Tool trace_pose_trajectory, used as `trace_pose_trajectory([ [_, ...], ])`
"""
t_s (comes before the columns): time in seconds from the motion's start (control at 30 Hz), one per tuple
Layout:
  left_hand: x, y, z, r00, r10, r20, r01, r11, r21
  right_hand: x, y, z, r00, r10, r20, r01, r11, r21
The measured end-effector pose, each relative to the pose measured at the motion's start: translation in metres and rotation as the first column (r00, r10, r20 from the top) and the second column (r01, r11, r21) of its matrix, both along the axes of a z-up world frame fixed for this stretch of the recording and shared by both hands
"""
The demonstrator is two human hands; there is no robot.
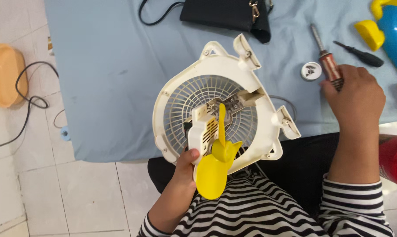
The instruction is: The person assembles a small electric fan by attaching a yellow three-blade propeller to the motor shaft. They use a screwdriver to tighten the central nut and secure the blades, then manually spin the propeller to test the assembly.
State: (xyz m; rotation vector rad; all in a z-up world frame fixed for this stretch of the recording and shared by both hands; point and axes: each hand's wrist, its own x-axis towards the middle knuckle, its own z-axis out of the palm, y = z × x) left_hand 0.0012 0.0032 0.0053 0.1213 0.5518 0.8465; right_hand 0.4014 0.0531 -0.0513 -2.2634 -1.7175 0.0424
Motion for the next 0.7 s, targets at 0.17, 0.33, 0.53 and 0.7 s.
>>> trace_pose_trajectory([
  [0.17,0.001,0.0,0.003,0.999,0.026,0.02,-0.027,0.998,0.052,0.005,-0.032,0.011,0.958,0.11,-0.263,-0.032,0.959,0.283],
  [0.33,0.007,0.007,0.006,0.99,0.043,-0.131,-0.018,0.983,0.184,-0.037,-0.086,0.073,0.755,0.449,-0.477,-0.294,0.883,0.365],
  [0.53,0.009,0.007,0.005,0.976,0.057,-0.211,-0.026,0.988,0.15,-0.084,-0.076,0.138,0.81,0.536,-0.238,-0.46,0.833,0.309],
  [0.7,0.01,0.007,0.004,0.969,0.06,-0.239,-0.031,0.992,0.125,-0.088,-0.069,0.147,0.824,0.539,-0.175,-0.481,0.828,0.287],
])
